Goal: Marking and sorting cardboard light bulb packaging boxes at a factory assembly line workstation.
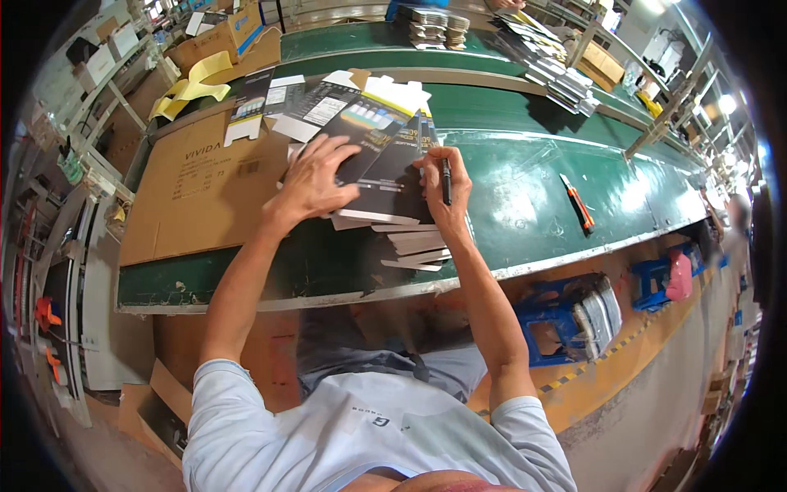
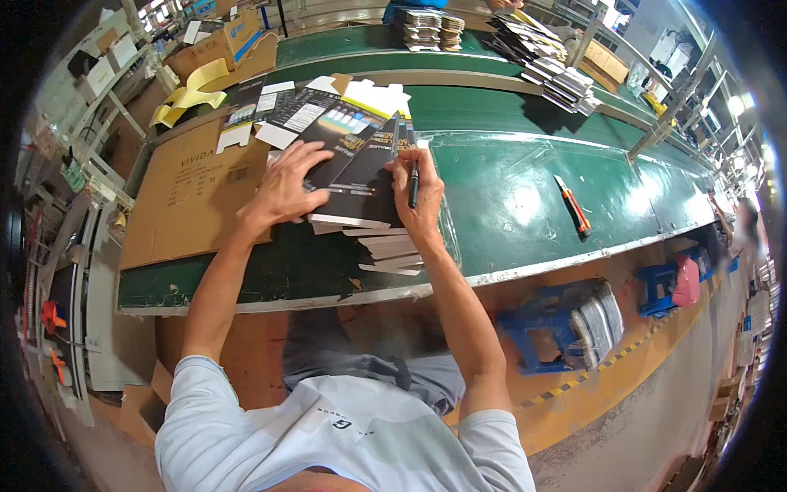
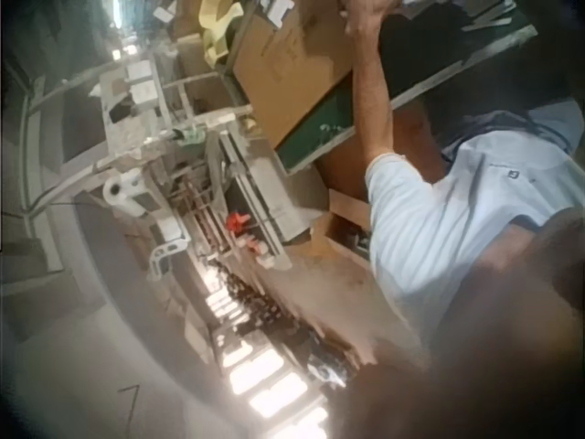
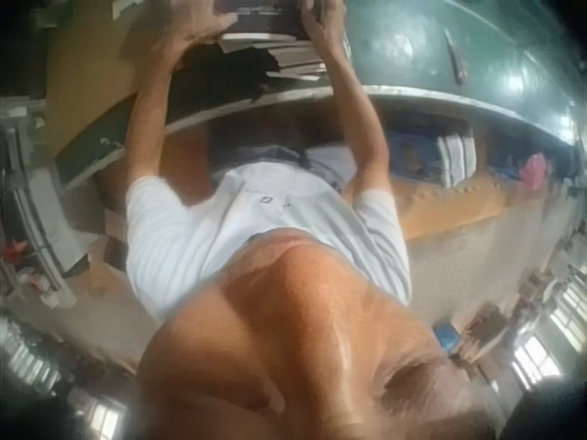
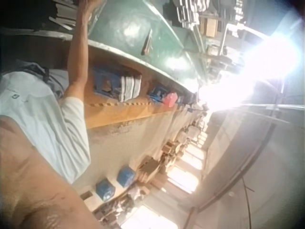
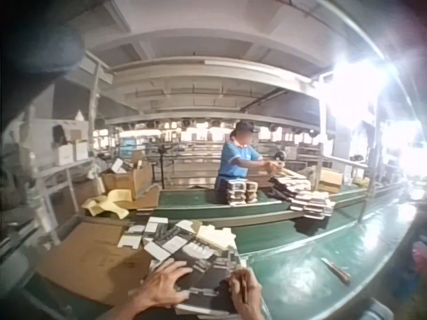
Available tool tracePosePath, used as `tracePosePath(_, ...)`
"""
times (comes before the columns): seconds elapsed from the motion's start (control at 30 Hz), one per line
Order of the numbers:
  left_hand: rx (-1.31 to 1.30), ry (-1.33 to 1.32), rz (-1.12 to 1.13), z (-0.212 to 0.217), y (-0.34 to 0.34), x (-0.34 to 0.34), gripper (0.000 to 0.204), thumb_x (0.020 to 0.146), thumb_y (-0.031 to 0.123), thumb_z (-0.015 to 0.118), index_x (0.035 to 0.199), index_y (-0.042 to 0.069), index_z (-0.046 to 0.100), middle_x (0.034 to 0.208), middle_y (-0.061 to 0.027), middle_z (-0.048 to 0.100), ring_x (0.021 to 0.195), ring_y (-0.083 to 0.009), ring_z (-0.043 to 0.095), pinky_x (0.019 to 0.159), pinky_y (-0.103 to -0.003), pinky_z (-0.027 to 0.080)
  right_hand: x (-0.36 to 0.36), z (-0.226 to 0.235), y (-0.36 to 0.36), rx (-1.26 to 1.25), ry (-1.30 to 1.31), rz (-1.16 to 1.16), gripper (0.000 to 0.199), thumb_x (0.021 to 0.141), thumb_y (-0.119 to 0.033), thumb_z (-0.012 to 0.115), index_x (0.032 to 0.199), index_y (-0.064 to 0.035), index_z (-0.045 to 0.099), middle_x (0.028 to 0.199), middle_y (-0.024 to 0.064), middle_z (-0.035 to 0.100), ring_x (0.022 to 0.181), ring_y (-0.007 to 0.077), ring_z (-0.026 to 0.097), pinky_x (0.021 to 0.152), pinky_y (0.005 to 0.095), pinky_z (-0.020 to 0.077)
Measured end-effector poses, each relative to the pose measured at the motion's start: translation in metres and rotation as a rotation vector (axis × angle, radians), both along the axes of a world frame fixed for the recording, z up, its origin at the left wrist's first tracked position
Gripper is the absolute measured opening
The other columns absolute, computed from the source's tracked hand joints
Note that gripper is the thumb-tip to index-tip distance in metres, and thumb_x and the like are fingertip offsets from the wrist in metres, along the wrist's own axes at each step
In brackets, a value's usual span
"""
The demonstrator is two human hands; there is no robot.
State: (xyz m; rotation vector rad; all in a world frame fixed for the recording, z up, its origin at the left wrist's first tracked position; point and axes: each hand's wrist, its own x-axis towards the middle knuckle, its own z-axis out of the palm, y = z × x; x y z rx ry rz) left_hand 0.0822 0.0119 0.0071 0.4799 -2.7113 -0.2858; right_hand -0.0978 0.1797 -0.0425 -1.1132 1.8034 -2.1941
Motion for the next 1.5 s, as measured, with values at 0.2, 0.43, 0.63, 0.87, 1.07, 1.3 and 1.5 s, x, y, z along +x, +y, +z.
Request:
tracePosePath(0.2, -0.052, 0.251, 0.170, -0.017, -0.045, 0.084, 0.043, 0.076, 0.021, 0.073, 0.117, 0.008, 0.068, 0.130, -0.0128, 0.063, 0.123, -0.0356, 0.057, 0.103, -0.047, 0.043, -0.001, -0.007, -0.001, 0.055, 0.102, -0.095, 0.014, 0.091, -0.002, 0.067, 0.103, -0.0024, 0.059, 0.080, 0.0062, 0.066, 0.074, 0.0097, 0.060, 0.070, 0.0265, 0.0511)
tracePosePath(0.43, 1.066, 0.890, 0.422, -0.101, -0.035, 0.088, 0.039, 0.090, 0.042, 0.077, 0.077, 0.008, 0.063, 0.068, -0.0008, 0.058, 0.058, -0.0093, 0.055, 0.054, -0.025, 0.046, 0.000, -0.007, 0.003, 0.061, 0.118, -0.084, 0.015, 0.091, -0.002, 0.067, 0.103, -0.0024, 0.058, 0.084, 0.0071, 0.070, 0.076, 0.0084, 0.063, 0.069, 0.0254, 0.0516)
tracePosePath(0.63, 1.581, 0.993, 0.449, -0.080, -0.051, 0.046, 0.028, 0.090, 0.036, 0.077, 0.087, 0.010, 0.065, 0.079, -0.0031, 0.068, 0.064, -0.0153, 0.065, 0.057, -0.028, 0.050, 0.002, -0.007, 0.000, 0.060, 0.150, -0.098, 0.014, 0.092, -0.003, 0.068, 0.101, -0.0026, 0.058, 0.079, 0.0038, 0.065, 0.071, 0.0069, 0.057, 0.067, 0.0237, 0.0493)
tracePosePath(0.87, 1.594, 1.334, 0.223, -0.083, -0.187, 0.089, 0.011, 0.085, 0.018, 0.073, 0.089, 0.011, 0.066, 0.084, -0.0046, 0.069, 0.075, -0.0217, 0.067, 0.070, -0.038, 0.058, 0.005, -0.007, -0.006, 0.080, 0.133, -0.097, 0.011, 0.093, -0.004, 0.067, 0.100, -0.0027, 0.059, 0.079, 0.0005, 0.061, 0.070, 0.0056, 0.052, 0.065, 0.0223, 0.0456)
tracePosePath(1.07, 1.579, 1.288, 0.302, -0.087, -0.213, 0.122, 0.036, 0.087, 0.015, 0.069, 0.120, 0.004, 0.062, 0.116, -0.0118, 0.068, 0.105, -0.0287, 0.066, 0.094, -0.051, 0.054, 0.004, -0.011, 0.001, 0.076, 0.162, -0.148, 0.010, 0.092, -0.003, 0.069, 0.097, -0.0029, 0.060, 0.078, 0.0002, 0.062, 0.071, 0.0056, 0.051, 0.065, 0.0222, 0.0446)
tracePosePath(1.3, 1.366, 1.471, 0.163, -0.110, -0.225, 0.131, 0.043, 0.087, -0.005, 0.060, 0.129, 0.004, 0.057, 0.122, -0.0133, 0.067, 0.109, -0.0272, 0.067, 0.096, -0.043, 0.057, 0.005, -0.009, -0.002, 0.127, 0.068, -0.104, 0.010, 0.093, -0.004, 0.068, 0.098, -0.0032, 0.059, 0.084, 0.0037, 0.070, 0.072, 0.0048, 0.055, 0.064, 0.0223, 0.0446)
tracePosePath(1.5, 1.371, 1.245, 0.083, -0.038, -0.280, 0.122, 0.049, 0.086, -0.003, 0.067, 0.132, 0.005, 0.053, 0.126, -0.0104, 0.061, 0.108, -0.0254, 0.064, 0.092, -0.044, 0.058, 0.007, -0.012, -0.001, 0.124, 0.095, -0.150, 0.010, 0.094, -0.005, 0.067, 0.098, -0.0041, 0.058, 0.087, 0.0046, 0.070, 0.072, 0.0062, 0.057, 0.065, 0.0227, 0.0462)
